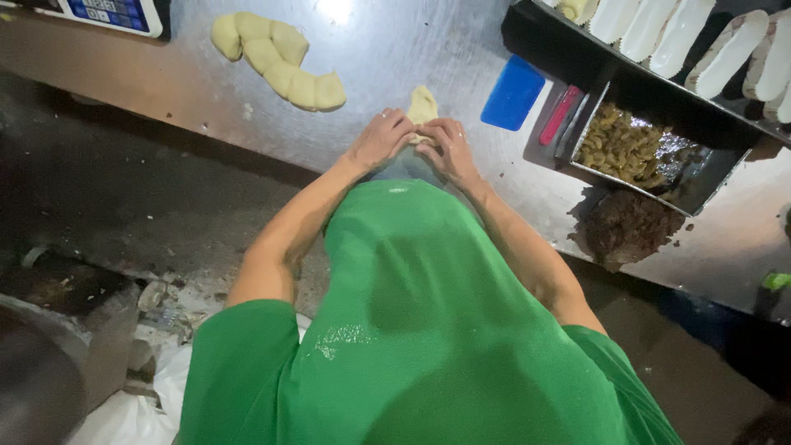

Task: The person flattens pieces of dough by hand on a metal table, adds filling from a container, and rolls the dough into small cylinders, occasionally using a blue plastic scraper to adjust or move the dough.

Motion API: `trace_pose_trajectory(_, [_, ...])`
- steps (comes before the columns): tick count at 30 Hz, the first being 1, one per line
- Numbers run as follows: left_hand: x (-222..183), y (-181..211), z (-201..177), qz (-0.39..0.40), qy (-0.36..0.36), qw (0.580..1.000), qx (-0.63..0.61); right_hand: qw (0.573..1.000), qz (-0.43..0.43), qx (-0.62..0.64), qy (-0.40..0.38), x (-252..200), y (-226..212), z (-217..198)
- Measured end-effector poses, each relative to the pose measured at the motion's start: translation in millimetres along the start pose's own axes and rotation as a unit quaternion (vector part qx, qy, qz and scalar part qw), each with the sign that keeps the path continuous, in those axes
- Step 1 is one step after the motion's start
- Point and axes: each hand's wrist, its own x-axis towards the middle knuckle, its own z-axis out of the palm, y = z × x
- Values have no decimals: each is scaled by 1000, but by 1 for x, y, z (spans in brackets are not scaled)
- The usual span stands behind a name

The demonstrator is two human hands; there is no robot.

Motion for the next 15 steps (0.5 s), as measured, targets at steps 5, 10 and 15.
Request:
trace_pose_trajectory(5, [6, 12, -2, -65, 28, 997, -21, 997, 74, 28, -15, 6, 4, 0])
trace_pose_trajectory(10, [13, 21, -14, -55, -2, 998, -16, 984, 140, 108, -29, 32, 7, -11])
trace_pose_trajectory(15, [16, -4, 21, -162, -53, 985, 3, 943, 313, 90, -66, 51, 15, -5])
